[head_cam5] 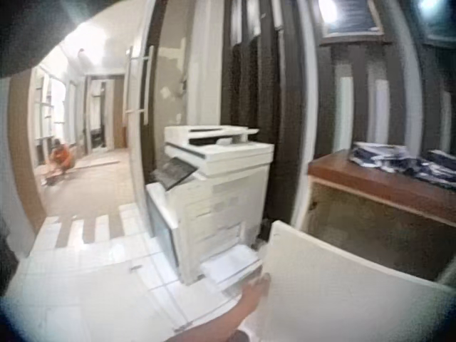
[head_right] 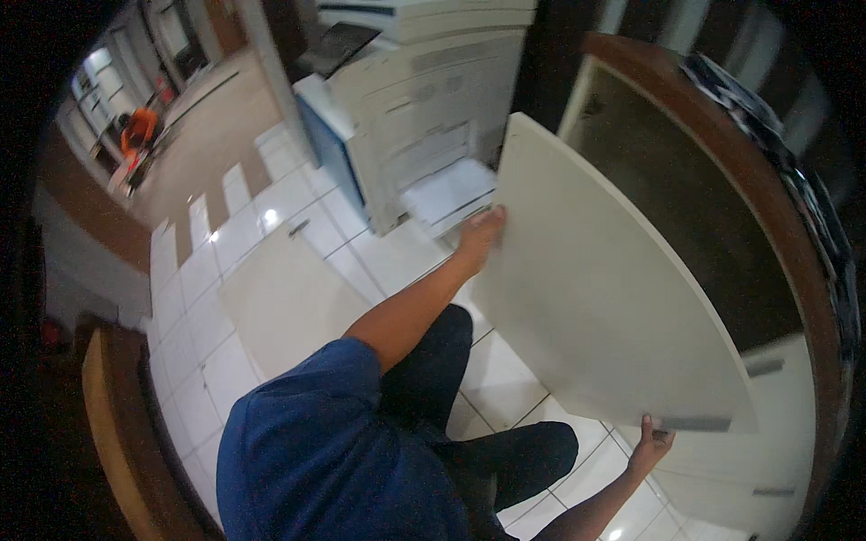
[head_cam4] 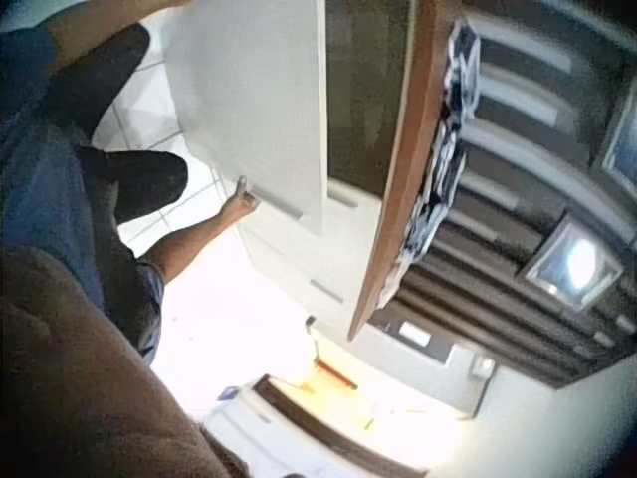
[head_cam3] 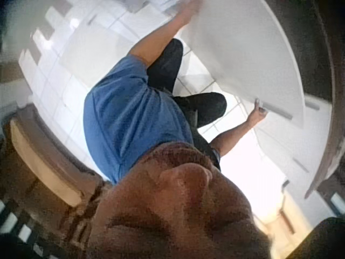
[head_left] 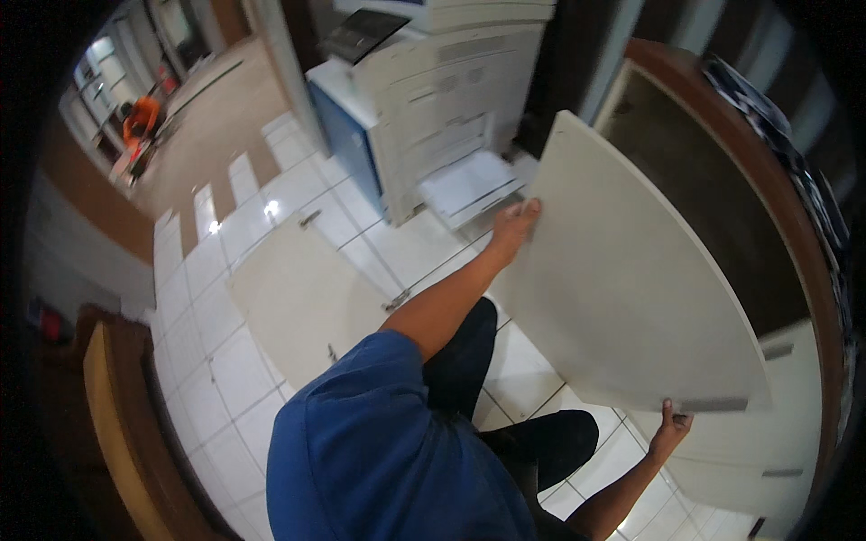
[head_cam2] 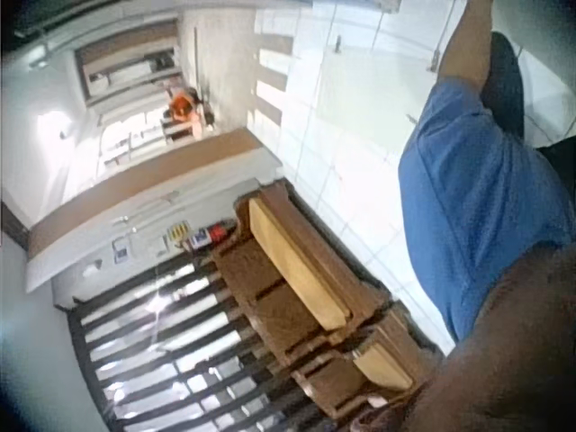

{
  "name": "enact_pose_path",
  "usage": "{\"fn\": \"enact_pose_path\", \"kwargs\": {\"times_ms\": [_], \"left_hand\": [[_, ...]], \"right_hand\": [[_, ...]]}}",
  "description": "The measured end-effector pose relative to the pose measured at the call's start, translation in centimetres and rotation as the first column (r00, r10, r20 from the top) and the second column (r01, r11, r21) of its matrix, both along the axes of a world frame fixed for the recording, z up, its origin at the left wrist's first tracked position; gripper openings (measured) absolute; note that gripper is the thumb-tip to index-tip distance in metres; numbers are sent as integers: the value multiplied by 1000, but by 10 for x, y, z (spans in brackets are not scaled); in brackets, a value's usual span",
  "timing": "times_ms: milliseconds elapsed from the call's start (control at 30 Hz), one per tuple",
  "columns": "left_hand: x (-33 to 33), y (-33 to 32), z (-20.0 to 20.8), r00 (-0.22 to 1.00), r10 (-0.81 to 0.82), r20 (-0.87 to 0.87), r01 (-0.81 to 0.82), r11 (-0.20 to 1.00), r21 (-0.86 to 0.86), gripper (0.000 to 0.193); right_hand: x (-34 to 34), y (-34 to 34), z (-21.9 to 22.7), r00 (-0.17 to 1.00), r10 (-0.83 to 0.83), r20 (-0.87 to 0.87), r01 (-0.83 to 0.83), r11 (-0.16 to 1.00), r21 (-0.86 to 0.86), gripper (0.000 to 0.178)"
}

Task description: The person uses a screwdriver to remove screws from cabinet door hinges and detaches the doors from the cabinet frame. They then place the removed doors on the floor and proceed to remove screws from the cabinet frame itself.

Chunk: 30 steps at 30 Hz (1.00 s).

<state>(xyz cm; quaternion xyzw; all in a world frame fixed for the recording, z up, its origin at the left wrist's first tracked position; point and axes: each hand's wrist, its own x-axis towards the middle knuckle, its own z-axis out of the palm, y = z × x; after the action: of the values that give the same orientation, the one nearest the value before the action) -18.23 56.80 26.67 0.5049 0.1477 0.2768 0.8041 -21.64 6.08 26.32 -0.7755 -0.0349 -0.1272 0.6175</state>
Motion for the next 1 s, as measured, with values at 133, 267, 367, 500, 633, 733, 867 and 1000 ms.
{"fn": "enact_pose_path", "kwargs": {"times_ms": [133,267,367,500,633,733,867,1000], "left_hand": [[-24,22,-1,1000,17,26,-16,999,-30,54],[-38,73,-18,993,113,16,-113,994,4,42],[-72,88,8,968,249,16,-249,961,122,38],[-98,138,3,910,414,8,-413,905,105,43],[-114,207,-16,882,472,18,-472,881,45,54],[-138,252,-6,895,440,-78,-430,895,122,79],[-149,281,18,750,652,-112,-633,756,166,88],[-155,277,22,726,667,-165,-563,715,414,107]], "right_hand": [[-1,22,17,990,24,-142,-45,988,-148,37],[18,54,8,991,98,-93,-107,990,-90,34],[22,78,2,976,173,-130,-180,983,-45,39],[30,131,-21,972,212,-103,-194,967,167,54],[42,186,-31,933,346,-100,-321,924,210,61],[42,234,-11,858,376,-351,-438,891,-117,86],[41,314,-8,836,377,-397,-503,816,-284,77],[14,403,-2,743,619,-256,-623,779,75,38]]}}
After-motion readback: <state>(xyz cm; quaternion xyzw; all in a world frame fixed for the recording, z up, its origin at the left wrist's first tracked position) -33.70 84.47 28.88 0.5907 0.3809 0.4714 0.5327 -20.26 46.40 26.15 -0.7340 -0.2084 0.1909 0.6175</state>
